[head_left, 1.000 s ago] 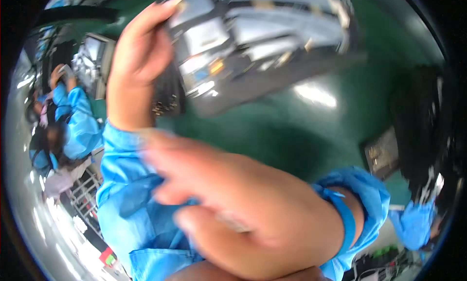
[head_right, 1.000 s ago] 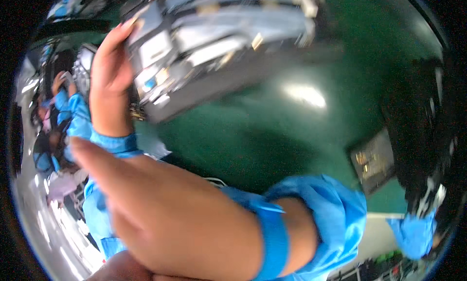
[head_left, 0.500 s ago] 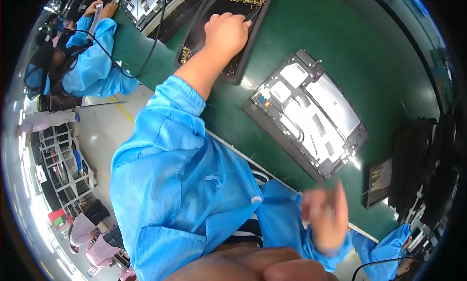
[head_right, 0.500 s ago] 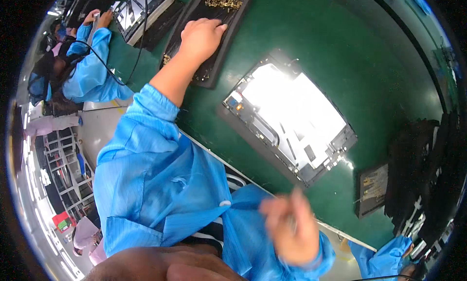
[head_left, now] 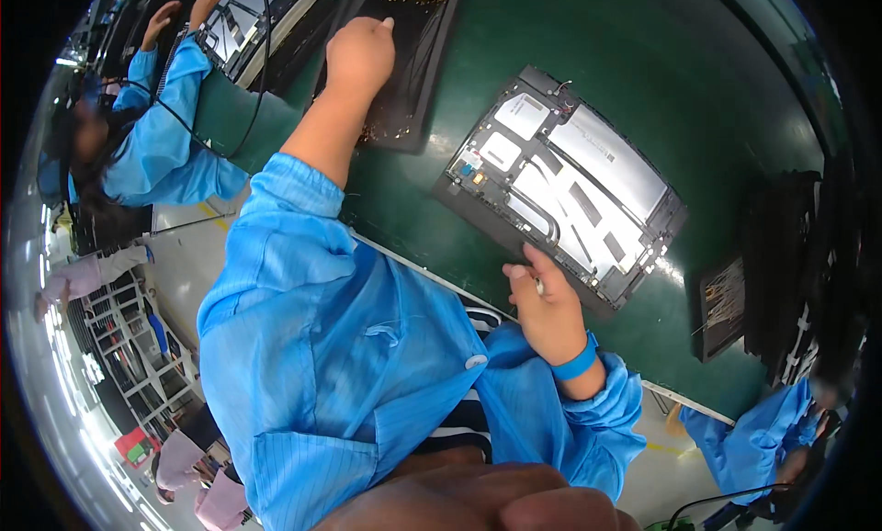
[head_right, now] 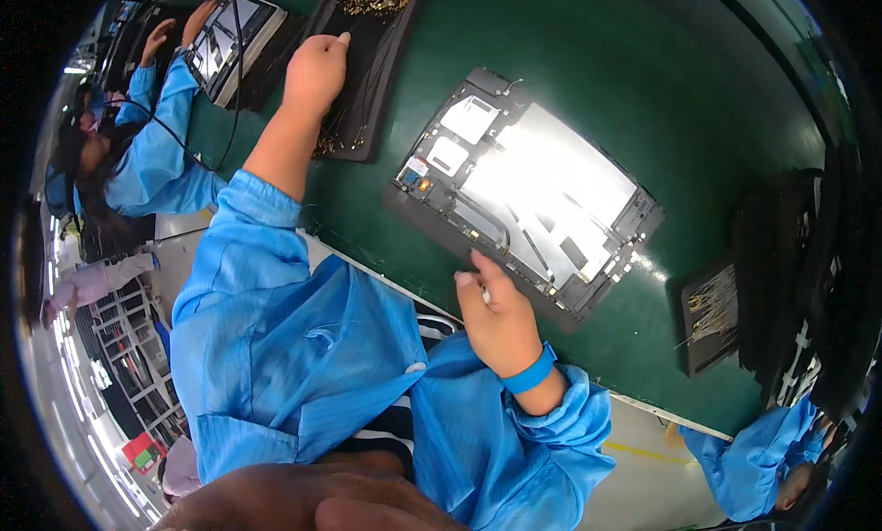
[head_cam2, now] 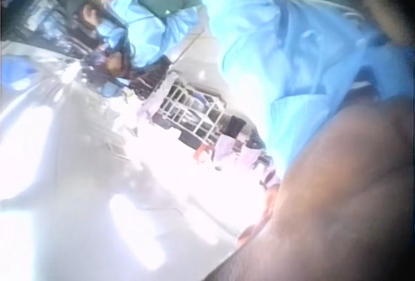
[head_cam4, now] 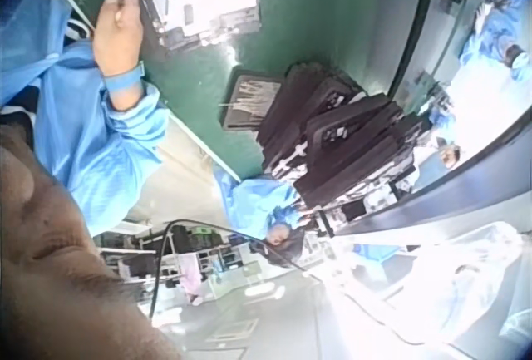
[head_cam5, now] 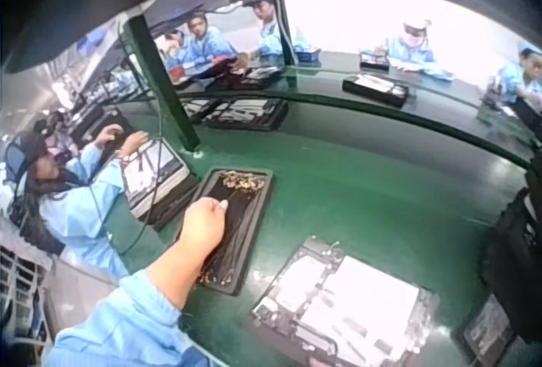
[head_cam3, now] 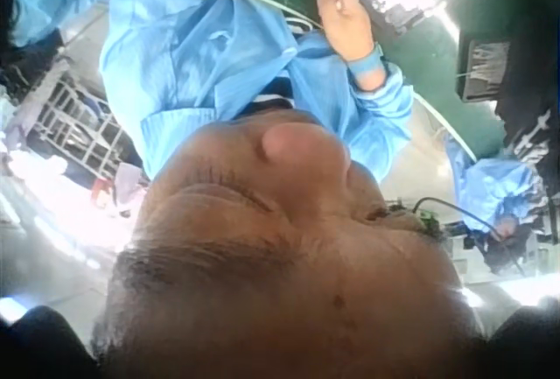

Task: Assembling or repairing tablet screen assemblies and internal components at a factory workbench.

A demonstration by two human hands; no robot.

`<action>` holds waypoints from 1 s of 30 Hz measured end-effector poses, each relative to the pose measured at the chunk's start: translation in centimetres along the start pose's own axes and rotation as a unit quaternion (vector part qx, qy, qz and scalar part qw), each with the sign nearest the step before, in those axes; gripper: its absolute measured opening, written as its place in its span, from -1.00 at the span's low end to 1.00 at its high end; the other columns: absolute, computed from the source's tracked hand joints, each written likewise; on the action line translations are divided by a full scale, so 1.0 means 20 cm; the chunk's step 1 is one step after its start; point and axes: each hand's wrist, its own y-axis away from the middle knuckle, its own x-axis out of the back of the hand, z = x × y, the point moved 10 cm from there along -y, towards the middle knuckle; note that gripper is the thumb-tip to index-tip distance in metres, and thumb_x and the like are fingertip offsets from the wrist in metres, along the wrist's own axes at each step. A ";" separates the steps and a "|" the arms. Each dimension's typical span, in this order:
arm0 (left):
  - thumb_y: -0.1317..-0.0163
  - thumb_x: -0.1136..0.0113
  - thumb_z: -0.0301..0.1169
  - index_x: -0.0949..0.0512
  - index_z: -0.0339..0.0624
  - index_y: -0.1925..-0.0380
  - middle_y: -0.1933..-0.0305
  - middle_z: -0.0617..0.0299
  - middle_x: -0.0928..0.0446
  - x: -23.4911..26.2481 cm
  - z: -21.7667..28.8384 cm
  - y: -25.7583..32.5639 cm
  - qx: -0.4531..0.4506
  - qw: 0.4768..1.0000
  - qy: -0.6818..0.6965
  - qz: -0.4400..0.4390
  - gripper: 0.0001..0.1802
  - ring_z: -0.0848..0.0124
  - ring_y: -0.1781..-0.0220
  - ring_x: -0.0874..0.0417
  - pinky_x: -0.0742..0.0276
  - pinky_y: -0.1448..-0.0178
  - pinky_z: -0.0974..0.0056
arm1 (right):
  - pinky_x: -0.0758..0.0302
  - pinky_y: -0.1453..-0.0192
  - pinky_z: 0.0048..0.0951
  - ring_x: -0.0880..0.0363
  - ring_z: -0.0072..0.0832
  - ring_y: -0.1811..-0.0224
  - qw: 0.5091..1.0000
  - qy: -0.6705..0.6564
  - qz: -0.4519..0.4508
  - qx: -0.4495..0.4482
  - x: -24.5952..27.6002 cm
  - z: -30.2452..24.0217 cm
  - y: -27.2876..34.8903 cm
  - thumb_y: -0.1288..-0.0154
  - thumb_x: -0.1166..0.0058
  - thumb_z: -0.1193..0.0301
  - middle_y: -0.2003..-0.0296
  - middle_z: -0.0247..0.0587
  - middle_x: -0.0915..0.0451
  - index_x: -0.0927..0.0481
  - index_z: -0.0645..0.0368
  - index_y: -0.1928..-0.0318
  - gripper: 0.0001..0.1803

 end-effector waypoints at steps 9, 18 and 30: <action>-0.02 -0.01 -0.45 -0.44 -0.24 0.53 0.45 0.09 -0.44 0.27 0.49 0.41 -0.347 0.934 0.086 -0.022 -0.91 0.12 0.38 -0.45 -0.38 0.33 0.19 | -0.33 0.55 -0.66 -0.36 -0.61 0.50 0.975 -0.179 0.000 -0.133 0.04 -0.04 -0.05 -0.15 0.11 0.19 0.32 -0.23 -0.47 -0.29 0.26 0.03 -0.53; 0.11 -0.08 -0.48 -0.43 -0.20 0.50 0.39 0.18 -0.46 0.41 0.67 0.73 -0.477 0.869 0.119 -0.050 -0.89 0.25 0.43 -0.49 -0.39 0.40 0.25 | -0.32 0.44 -0.65 -0.35 -0.61 0.44 0.997 -0.061 0.009 0.042 0.11 -0.45 -0.15 -0.15 0.09 0.18 0.28 -0.25 -0.46 -0.36 0.27 0.08 -0.56; 0.23 -0.18 -0.48 -0.46 -0.13 0.42 0.39 0.27 -0.46 0.15 0.69 0.99 -0.486 0.828 0.231 -0.160 -0.75 0.35 0.42 -0.48 -0.34 0.42 0.35 | -0.31 0.56 -0.65 -0.36 -0.62 0.55 0.965 -0.247 -0.010 -0.087 0.09 -0.14 -0.11 -0.13 0.06 0.31 0.43 -0.25 -0.47 -0.42 0.28 0.24 -0.72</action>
